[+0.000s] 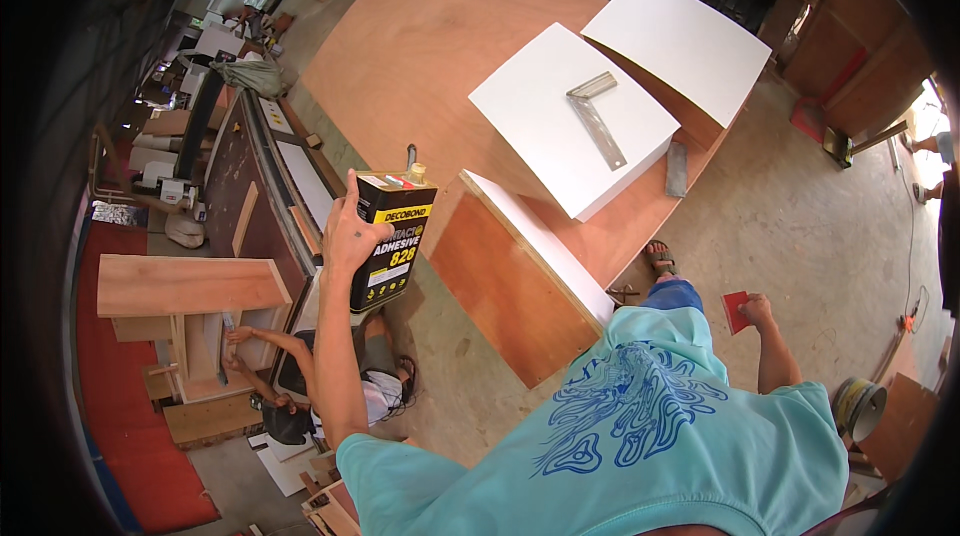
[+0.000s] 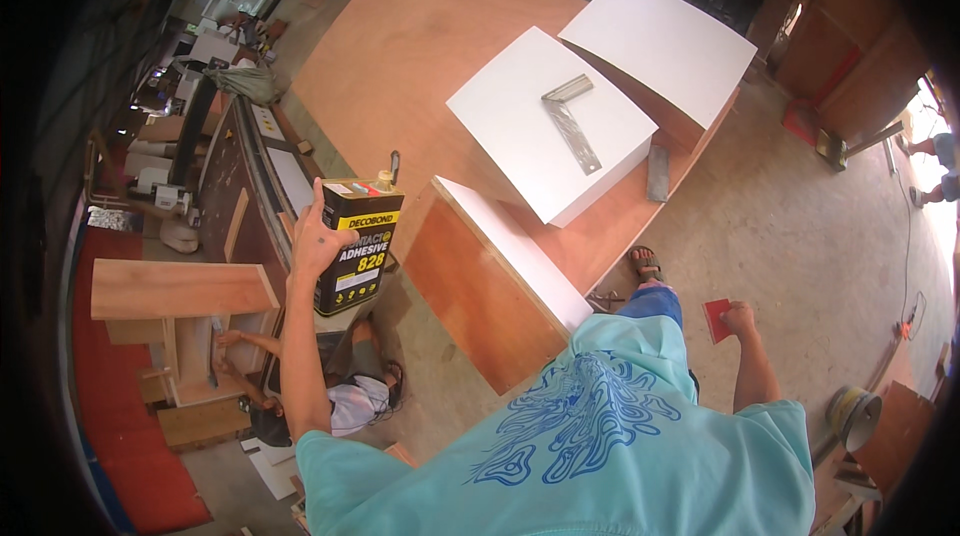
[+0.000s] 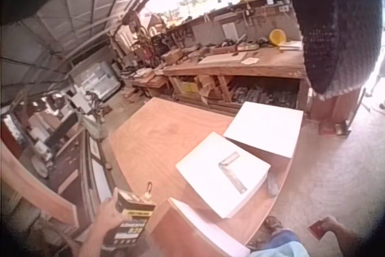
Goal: The person smooths a white panel with a sanding block, then flips it to apply adhesive to the edges using a red spreader. They continue spreading adhesive along the edges of the panel in a workshop setting.
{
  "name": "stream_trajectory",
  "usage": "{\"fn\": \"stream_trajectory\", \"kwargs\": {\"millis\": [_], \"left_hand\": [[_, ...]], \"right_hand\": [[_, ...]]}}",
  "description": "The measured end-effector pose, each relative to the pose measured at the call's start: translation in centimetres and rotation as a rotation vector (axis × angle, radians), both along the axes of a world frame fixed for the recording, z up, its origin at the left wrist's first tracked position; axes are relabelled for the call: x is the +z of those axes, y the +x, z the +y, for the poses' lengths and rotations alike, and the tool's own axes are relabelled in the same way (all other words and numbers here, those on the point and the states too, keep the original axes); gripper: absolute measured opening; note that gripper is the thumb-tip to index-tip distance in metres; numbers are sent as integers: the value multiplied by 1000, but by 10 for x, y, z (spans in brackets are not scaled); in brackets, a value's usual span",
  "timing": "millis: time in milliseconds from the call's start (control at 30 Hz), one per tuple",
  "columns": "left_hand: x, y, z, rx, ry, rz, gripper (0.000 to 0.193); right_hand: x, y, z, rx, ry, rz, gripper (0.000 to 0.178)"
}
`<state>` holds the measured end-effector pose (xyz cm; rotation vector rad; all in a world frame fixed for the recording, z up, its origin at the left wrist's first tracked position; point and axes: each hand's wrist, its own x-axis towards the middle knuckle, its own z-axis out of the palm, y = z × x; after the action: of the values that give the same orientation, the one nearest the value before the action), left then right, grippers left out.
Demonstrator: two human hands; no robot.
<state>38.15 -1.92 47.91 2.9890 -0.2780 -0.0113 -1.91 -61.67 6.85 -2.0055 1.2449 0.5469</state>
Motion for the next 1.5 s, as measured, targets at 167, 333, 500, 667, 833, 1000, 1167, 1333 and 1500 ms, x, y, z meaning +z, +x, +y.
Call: {"fn": "stream_trajectory", "kwargs": {"millis": [167,333,500,667,833,1000,1167,1333,1500], "left_hand": [[-4,4,5,10,-12,1,108],[-5,2,4,32,-21,7,108],[-5,4,4,52,-23,-5,108],[-6,5,5,44,-52,-19,108],[-4,4,2,68,-71,12,107],[-3,3,1,64,-54,15,108],[-6,4,3,61,-60,12,108],[-8,1,3,77,-57,20,108],[-5,-1,-1,79,-54,21,108]], "right_hand": [[-16,-6,-7,22,17,5,34],[-14,-3,-8,90,49,29,36],[-7,5,-4,36,51,31,39],[-8,10,-3,12,44,19,37],[-4,12,-3,73,50,-19,32],[1,13,0,77,46,-23,32],[-20,5,-6,46,9,-34,35],[-9,13,-2,98,22,-20,29],[-19,9,-9,131,17,7,32]]}}
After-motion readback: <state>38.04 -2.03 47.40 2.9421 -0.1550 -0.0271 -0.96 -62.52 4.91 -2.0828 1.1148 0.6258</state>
